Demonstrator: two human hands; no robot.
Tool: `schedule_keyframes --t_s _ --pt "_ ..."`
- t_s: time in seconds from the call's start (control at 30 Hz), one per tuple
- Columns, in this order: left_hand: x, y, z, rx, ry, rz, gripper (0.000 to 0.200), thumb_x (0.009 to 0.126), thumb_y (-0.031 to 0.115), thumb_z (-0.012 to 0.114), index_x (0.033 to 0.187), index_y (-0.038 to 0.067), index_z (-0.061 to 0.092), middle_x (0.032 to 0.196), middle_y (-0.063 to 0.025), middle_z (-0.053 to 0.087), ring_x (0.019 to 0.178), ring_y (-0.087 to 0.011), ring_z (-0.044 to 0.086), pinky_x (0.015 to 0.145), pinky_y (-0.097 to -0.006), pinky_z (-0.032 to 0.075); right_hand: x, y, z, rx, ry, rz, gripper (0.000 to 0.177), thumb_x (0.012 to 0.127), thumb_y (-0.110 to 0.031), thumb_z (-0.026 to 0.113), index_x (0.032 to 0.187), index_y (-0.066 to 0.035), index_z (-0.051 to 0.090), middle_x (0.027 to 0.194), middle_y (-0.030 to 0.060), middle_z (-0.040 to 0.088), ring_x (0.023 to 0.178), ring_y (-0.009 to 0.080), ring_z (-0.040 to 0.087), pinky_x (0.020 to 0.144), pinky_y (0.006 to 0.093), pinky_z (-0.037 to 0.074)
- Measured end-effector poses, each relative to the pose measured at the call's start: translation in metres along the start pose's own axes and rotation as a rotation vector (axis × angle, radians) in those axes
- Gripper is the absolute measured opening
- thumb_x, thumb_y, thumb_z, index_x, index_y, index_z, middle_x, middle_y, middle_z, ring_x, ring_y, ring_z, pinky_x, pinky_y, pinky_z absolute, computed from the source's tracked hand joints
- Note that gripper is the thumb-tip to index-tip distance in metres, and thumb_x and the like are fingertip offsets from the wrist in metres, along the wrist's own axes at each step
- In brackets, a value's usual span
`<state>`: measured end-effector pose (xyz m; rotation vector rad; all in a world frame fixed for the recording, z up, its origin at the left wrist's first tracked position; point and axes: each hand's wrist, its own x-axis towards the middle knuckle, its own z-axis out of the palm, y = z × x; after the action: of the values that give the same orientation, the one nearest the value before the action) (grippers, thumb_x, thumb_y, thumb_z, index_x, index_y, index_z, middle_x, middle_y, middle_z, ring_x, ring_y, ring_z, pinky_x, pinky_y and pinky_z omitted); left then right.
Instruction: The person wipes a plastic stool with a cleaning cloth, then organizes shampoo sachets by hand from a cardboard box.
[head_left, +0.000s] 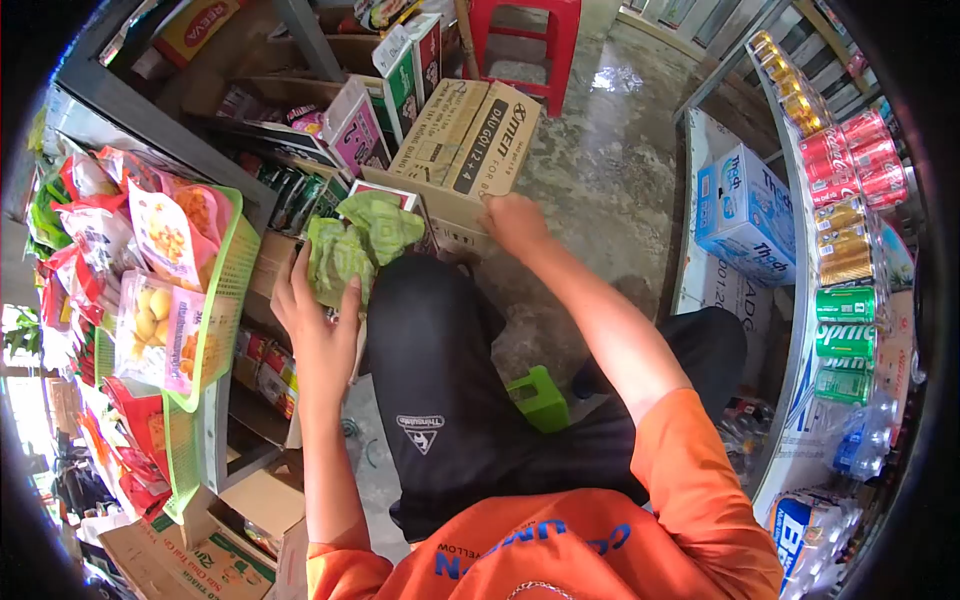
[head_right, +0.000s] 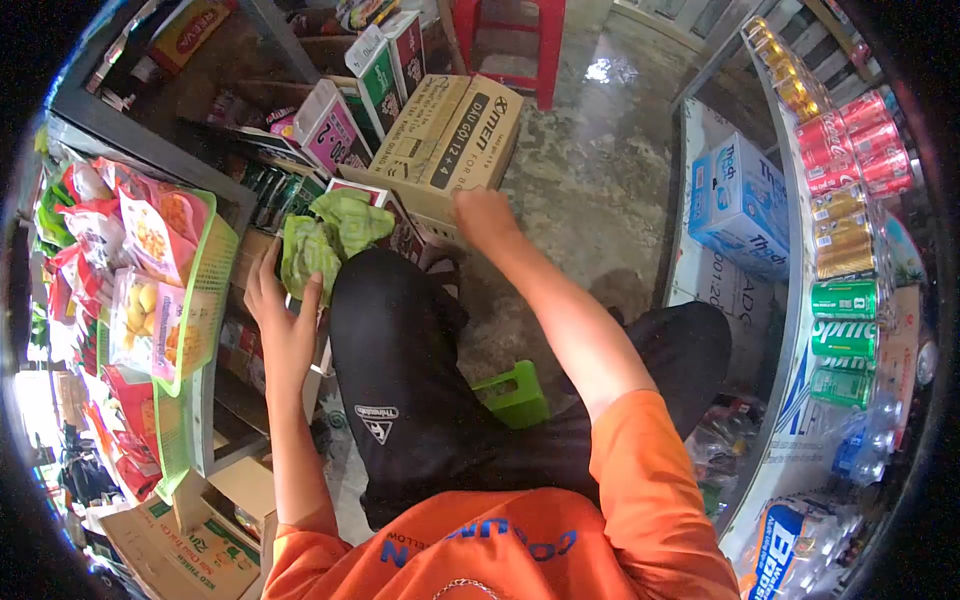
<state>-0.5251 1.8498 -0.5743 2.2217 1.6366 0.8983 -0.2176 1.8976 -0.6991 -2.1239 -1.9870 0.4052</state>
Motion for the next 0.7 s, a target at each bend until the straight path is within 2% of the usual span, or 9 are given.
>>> schedule_keyframes --t_s 0.07,0.13,0.3,0.37,0.4,0.47,0.57,0.63,0.7 --pt "0.002 0.015 -0.019 -0.034 0.02 0.009 0.062 0.094 0.023 0.071 0.147 0.005 0.045 0.147 -0.0228 0.043 0.138 -0.0411 0.035 0.116 -0.0506 0.03 0.003 0.015 0.005 0.012 0.14 -0.085 0.032 0.088 -0.033 0.073 0.104 -0.004 0.074 0.087 0.0218 0.071 0.087 0.0422 0.069 0.082 0.0528 0.054" --pt "0.002 0.029 -0.032 -0.092 0.072 0.012 0.052 0.095 0.018 0.069 0.142 0.004 0.05 0.143 -0.018 0.049 0.137 -0.0363 0.04 0.116 -0.0474 0.031 0.002 0.023 -0.006 -0.012 0.122 -0.063 0.034 0.089 -0.035 0.072 0.102 -0.005 0.074 0.088 0.0215 0.071 0.088 0.042 0.069 0.081 0.0528 0.054" --pt "-0.006 0.054 -0.05 -0.169 0.068 0.04 0.042 0.097 0.017 0.064 0.136 0.004 0.057 0.139 -0.0144 0.056 0.133 -0.029 0.05 0.113 -0.0421 0.036 -0.026 0.055 -0.044 -0.13 0.083 -0.017 0.036 0.091 -0.04 0.069 0.094 -0.005 0.074 0.087 0.0202 0.072 0.088 0.0418 0.07 0.079 0.053 0.054" --pt "-0.008 0.062 -0.052 -0.303 0.026 0.081 0.041 0.094 0.013 0.067 0.132 0.002 0.057 0.134 -0.0184 0.056 0.128 -0.0347 0.051 0.112 -0.0433 0.037 -0.037 0.073 -0.059 -0.257 -0.048 0.089 0.018 0.089 -0.025 0.072 0.094 -0.008 0.075 0.09 0.0159 0.074 0.092 0.0351 0.072 0.083 0.0472 0.055" --pt "-0.008 0.063 -0.05 -0.321 0.04 0.119 0.038 0.094 0.011 0.067 0.129 0.001 0.059 0.13 -0.018 0.059 0.124 -0.0335 0.056 0.108 -0.0414 0.041 -0.045 0.084 -0.064 -0.264 -0.04 0.093 0.018 0.089 -0.025 0.072 0.094 -0.008 0.075 0.09 0.0159 0.074 0.092 0.0351 0.072 0.083 0.0472 0.055" --pt "-0.009 0.074 -0.051 -0.367 0.014 0.116 0.037 0.094 0.011 0.067 0.128 0.001 0.059 0.128 -0.0175 0.06 0.122 -0.0327 0.057 0.107 -0.0409 0.042 -0.067 0.108 -0.066 -0.484 -0.082 0.005 0.011 0.086 -0.015 0.069 0.091 -0.009 0.076 0.089 0.0149 0.074 0.088 0.0336 0.072 0.084 0.0458 0.054" --pt "-0.008 0.084 -0.044 -0.424 -0.007 0.159 0.034 0.093 0.01 0.067 0.126 0.001 0.061 0.121 -0.016 0.064 0.115 -0.031 0.061 0.102 -0.0398 0.046 -0.1 0.118 -0.069 -0.547 -0.223 0.004 0.01 0.081 -0.008 0.066 0.086 -0.008 0.075 0.086 0.0149 0.074 0.083 0.0334 0.072 0.085 0.0454 0.053" --pt "-0.008 0.094 -0.043 -0.448 -0.121 0.162 0.034 0.095 0.011 0.065 0.127 -0.001 0.061 0.122 -0.0129 0.064 0.117 -0.0247 0.06 0.106 -0.0376 0.043 -0.113 0.108 -0.065 -0.554 -0.227 -0.037 0.009 0.081 -0.008 0.067 0.084 -0.007 0.075 0.086 0.0147 0.074 0.083 0.0341 0.072 0.084 0.0458 0.053" --pt "-0.006 0.106 -0.041 -0.475 -0.169 0.176 0.031 0.095 0.01 0.065 0.124 -0.001 0.063 0.117 -0.013 0.066 0.114 -0.0246 0.062 0.104 -0.0374 0.044 -0.133 0.096 -0.062 -0.549 -0.235 -0.065 0.008 0.08 -0.009 0.067 0.082 -0.006 0.074 0.086 0.0146 0.074 0.082 0.0347 0.072 0.083 0.0461 0.053"
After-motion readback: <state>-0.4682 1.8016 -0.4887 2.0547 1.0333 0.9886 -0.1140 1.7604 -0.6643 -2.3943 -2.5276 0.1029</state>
